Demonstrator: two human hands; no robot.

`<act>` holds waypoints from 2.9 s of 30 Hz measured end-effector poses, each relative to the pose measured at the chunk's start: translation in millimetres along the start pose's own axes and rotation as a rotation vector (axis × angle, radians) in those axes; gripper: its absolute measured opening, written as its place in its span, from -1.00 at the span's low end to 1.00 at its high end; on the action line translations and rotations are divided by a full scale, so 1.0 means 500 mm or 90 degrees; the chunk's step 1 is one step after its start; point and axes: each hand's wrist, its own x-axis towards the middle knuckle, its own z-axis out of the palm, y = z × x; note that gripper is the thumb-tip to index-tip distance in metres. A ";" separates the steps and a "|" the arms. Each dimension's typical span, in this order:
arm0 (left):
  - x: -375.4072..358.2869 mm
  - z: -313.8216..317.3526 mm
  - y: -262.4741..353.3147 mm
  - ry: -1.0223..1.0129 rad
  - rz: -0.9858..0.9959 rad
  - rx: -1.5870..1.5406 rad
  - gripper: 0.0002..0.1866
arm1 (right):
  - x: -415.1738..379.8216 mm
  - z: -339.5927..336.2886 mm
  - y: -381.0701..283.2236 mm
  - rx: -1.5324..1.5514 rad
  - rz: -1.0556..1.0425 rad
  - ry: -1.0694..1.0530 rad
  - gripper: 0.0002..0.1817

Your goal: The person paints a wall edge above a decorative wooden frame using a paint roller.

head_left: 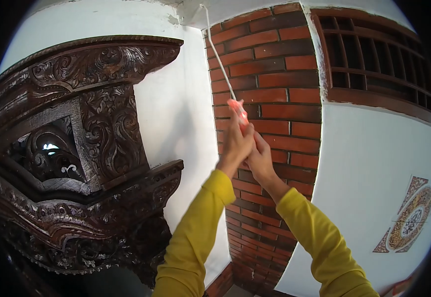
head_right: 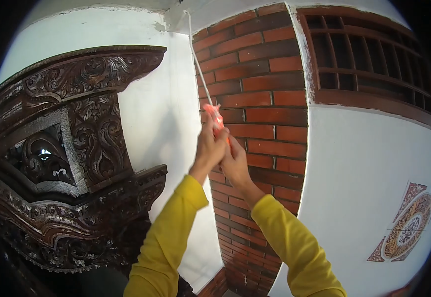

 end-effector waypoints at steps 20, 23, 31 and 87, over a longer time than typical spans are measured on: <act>-1.057 0.069 0.277 -0.691 -0.110 -0.405 -0.64 | -1.033 -0.314 -0.260 -0.671 0.472 0.472 -0.82; -1.188 0.090 0.246 -0.740 -0.109 -0.332 -0.61 | -1.123 -0.275 -0.283 -0.693 0.435 0.574 -0.83; -1.248 0.060 0.182 -0.971 -0.158 -0.240 -0.51 | -1.438 -0.296 -0.177 -0.800 0.394 0.686 -0.71; -1.245 0.080 0.252 -1.051 -0.100 0.070 -0.17 | -1.479 -0.203 -0.028 -0.507 0.284 1.120 -0.74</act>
